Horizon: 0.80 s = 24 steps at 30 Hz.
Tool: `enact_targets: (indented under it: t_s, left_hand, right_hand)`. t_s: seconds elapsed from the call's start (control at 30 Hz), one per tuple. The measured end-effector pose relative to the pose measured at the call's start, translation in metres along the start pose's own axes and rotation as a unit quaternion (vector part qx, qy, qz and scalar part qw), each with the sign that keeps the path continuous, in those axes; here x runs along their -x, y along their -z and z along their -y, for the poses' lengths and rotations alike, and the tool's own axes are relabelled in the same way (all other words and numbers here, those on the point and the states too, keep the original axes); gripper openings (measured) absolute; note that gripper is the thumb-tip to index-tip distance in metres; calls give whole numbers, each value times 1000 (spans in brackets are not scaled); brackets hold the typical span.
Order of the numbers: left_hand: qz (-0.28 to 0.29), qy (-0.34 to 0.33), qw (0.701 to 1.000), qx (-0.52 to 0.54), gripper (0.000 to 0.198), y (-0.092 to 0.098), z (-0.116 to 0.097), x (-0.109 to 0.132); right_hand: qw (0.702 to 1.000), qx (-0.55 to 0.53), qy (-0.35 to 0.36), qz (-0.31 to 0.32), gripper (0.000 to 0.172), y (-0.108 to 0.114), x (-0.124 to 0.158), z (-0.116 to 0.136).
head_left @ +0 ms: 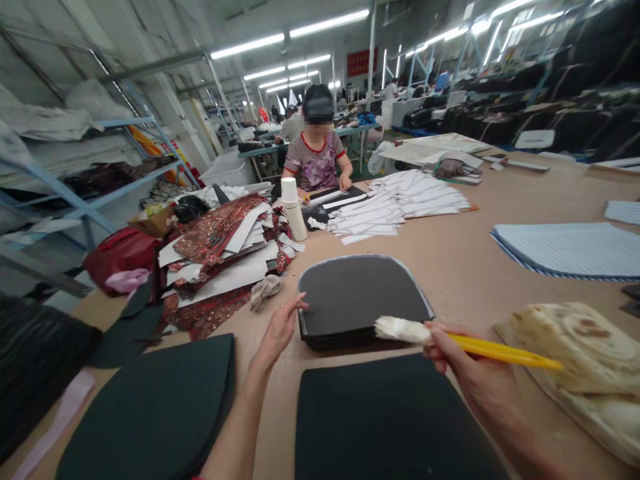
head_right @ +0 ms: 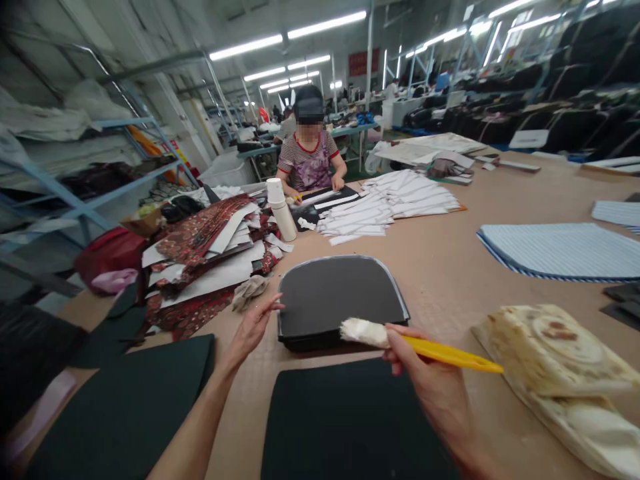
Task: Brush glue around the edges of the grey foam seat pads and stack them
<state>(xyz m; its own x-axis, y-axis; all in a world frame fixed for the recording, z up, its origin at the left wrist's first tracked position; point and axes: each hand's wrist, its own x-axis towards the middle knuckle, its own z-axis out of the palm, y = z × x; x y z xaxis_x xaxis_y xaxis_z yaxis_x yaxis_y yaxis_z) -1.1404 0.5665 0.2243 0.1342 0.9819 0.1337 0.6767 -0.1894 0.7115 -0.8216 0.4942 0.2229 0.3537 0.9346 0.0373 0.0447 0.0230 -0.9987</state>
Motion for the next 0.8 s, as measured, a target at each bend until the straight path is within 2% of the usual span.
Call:
enact_targets:
  t_s: [0.1,0.2,0.27,0.33,0.43,0.53,0.63,0.8]
  left_hand:
    - [19,-14,1000,20,43,-4,19,1]
    - [24,-19,999,26,46,-10,28,2]
    - [29,-23,999,26,49,-11,31,3]
    - [32,-28,999,22,51,-10,33,4]
    - [31,-34,999,18,53,-11,35,7]
    - [28,-36,999,16,53,-14,36,8]
    - [28,-36,999,12,54,-16,36,9]
    - [38,-40,998,-3,57,-14,34,10]
  right_hand:
    - [994,-29,-48,93,35,-59,13,10]
    - [989,-14,-61,136,36,-109,22,10]
    - [985,-8,-60,160,35,-133,27,5]
    - [982,-3,-51,183,35,-148,28,-1]
    - [982,25,-16,188,34,-152,27,-7]
    - [986,76,9,146,32,-140,24,-3]
    - [990,92,0,111,30,-135,24,4]
    - [984,31,-9,177,27,-150,20,5]
